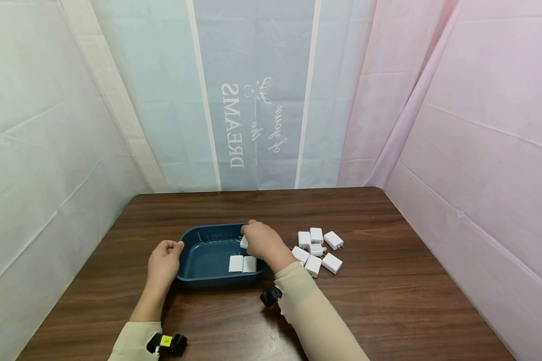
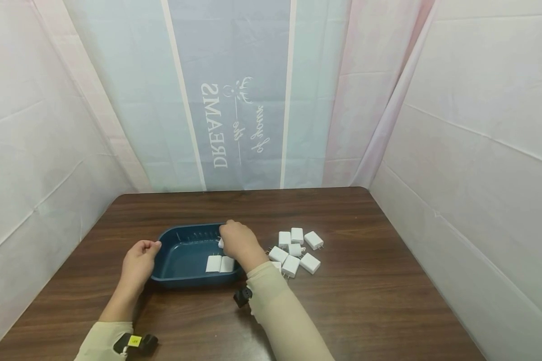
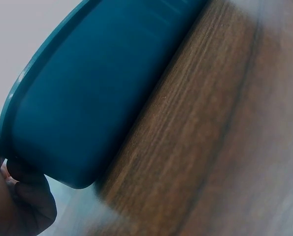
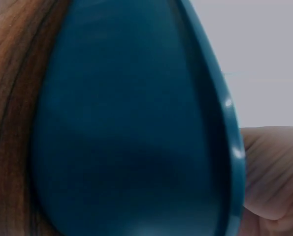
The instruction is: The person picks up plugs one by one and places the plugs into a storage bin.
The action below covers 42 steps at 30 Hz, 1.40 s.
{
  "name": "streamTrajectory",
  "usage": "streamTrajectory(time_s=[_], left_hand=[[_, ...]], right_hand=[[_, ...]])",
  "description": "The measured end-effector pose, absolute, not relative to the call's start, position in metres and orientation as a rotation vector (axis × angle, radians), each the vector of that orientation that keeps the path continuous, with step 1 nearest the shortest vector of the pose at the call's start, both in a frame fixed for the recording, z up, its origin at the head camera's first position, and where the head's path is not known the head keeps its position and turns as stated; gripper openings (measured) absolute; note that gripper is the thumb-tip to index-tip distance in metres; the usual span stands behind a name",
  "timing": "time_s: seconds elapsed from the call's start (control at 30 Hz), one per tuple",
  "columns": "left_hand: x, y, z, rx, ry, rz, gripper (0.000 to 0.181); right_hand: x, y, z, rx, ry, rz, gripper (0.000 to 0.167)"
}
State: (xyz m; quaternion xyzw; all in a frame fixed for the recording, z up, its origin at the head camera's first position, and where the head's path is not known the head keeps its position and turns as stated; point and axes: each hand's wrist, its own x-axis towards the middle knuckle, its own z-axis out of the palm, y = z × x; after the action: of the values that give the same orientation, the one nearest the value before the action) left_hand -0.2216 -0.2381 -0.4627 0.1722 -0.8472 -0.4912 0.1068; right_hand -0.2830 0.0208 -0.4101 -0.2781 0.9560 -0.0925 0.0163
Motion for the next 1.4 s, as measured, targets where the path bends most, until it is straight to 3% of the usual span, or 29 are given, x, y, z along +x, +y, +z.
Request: streamTrajectory(time_s=[1.4], left_hand=[[-0.222, -0.236, -0.462, 0.493, -2.491, -1.437, 0.034]], right_hand=[[-0.282, 0.014, -0.427, -0.883, 3.024, -0.016, 0.028]])
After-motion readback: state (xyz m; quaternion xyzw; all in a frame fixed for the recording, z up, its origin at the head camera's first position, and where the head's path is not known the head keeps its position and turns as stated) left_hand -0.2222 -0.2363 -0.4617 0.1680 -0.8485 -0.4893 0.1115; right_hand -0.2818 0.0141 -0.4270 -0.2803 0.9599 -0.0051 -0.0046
